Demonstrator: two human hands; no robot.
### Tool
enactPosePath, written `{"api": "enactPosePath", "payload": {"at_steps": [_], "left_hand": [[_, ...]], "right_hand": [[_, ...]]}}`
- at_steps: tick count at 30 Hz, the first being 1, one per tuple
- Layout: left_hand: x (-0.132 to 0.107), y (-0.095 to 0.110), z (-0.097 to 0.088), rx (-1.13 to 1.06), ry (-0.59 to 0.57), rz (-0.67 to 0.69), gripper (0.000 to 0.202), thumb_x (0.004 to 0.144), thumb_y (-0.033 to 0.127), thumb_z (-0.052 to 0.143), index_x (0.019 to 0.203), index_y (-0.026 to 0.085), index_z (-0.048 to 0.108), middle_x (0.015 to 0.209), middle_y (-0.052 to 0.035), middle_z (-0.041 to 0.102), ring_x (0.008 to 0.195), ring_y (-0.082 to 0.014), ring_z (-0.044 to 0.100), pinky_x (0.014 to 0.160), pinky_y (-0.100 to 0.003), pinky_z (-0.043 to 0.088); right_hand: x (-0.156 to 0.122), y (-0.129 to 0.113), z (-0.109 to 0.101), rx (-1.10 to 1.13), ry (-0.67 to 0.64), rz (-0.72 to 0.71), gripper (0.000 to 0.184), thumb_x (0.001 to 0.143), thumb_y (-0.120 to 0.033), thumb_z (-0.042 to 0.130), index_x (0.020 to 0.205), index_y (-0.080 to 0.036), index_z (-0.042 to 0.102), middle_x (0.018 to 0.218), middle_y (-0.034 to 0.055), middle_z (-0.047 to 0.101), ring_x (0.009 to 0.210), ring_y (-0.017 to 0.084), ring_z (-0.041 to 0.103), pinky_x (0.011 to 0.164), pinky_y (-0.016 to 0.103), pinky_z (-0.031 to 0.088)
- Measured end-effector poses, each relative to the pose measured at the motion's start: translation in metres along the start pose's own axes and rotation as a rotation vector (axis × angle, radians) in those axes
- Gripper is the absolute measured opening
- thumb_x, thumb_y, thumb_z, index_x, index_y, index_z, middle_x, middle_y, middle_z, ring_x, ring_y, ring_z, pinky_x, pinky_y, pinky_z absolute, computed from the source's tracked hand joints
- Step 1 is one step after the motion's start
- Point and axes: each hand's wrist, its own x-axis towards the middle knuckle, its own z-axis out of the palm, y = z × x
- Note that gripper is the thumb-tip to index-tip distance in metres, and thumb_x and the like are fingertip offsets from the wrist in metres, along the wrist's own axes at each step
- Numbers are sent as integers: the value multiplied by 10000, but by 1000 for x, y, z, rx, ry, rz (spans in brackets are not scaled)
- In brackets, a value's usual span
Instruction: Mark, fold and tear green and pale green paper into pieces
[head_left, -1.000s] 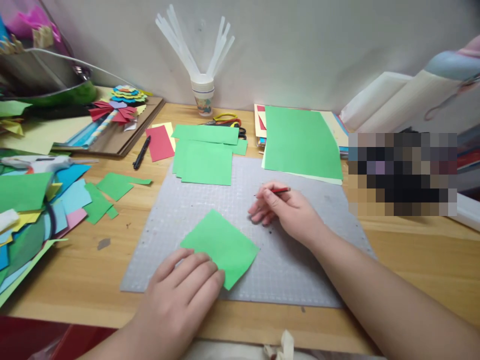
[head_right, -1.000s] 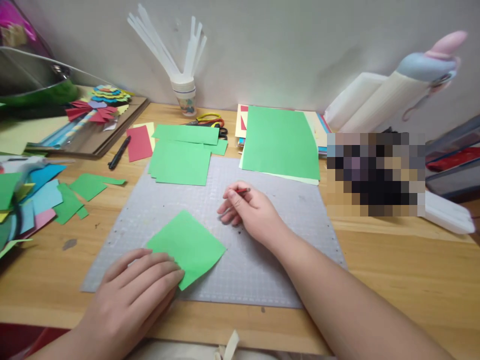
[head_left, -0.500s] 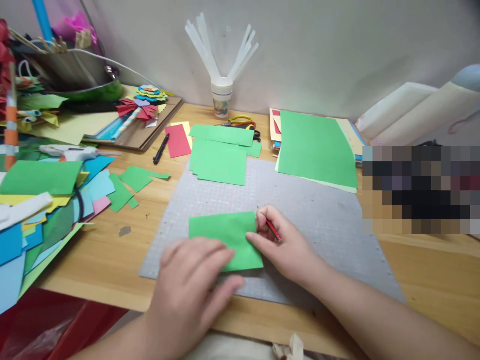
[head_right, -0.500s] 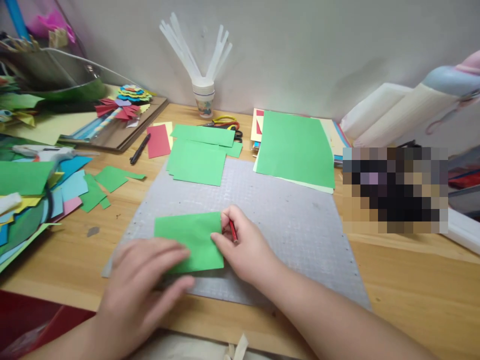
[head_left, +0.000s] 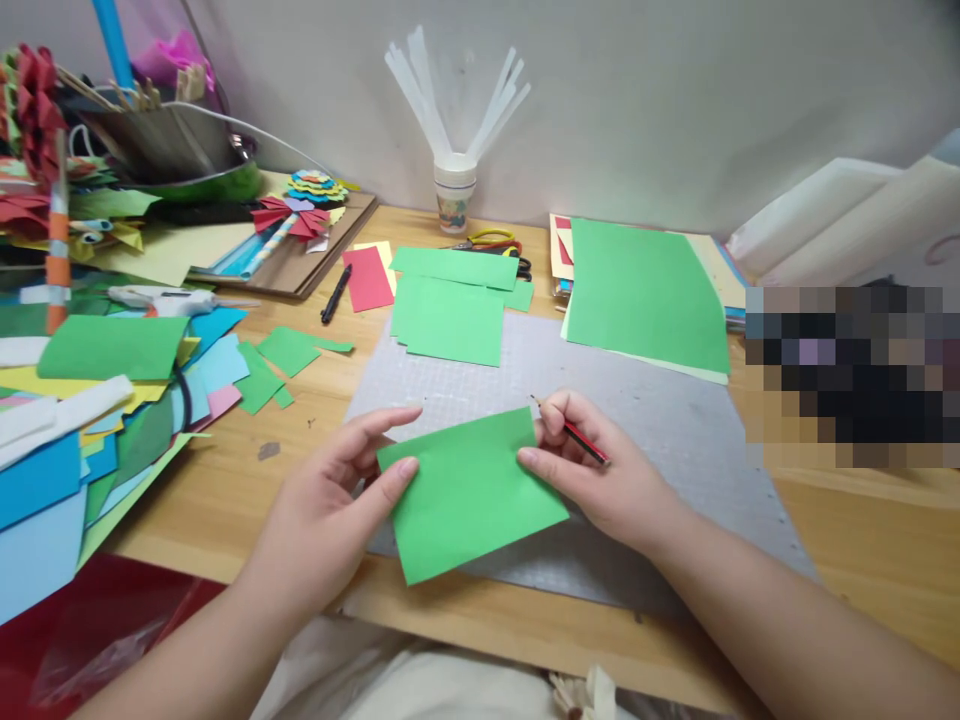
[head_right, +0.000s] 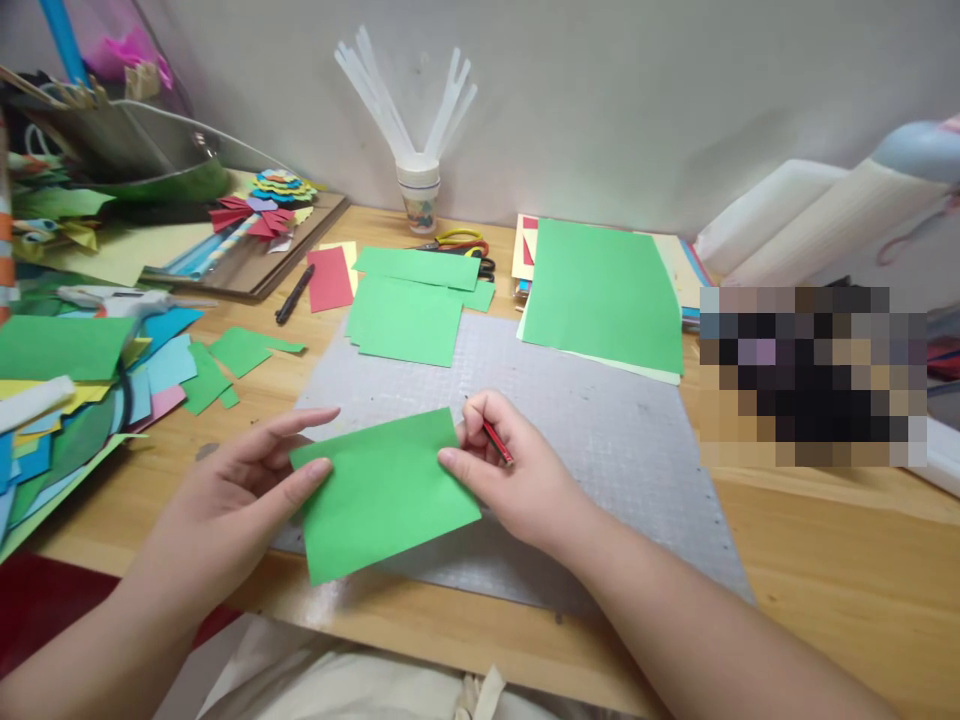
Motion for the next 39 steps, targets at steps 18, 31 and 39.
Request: {"api": "enactPosePath", "payload": {"at_steps": [18,31,39], "left_hand": [[-53,-63,-56,889,395,658,219,781,77,636,941,224,663,770,-2,599,673,-139,535,649,-311,361],[-65,-95,-74,1024,319,762,326,777,92,659,1080,212,679,812,-5,545,696,-113,529,635,-288,376],[-68,-95,-68,1008,316,647,383,803,146,621,1146,309,666,768,10,538,660,-118,501,608,-307,361]], "right_hand": [[-7,6,46,-12,125,230,349,805,-333,674,758,-246,340,587,-113,394,448,66,473,424,205,464],[-3,9,79,-161,225,286,281,834,-326,649,747,-246,394,601,-86,426,475,78,498,431,184,458],[-6,10,84,-435,250,262,284,825,-352,647,711,-251,407,600,-61,433,476,102,478,423,207,420]]}}
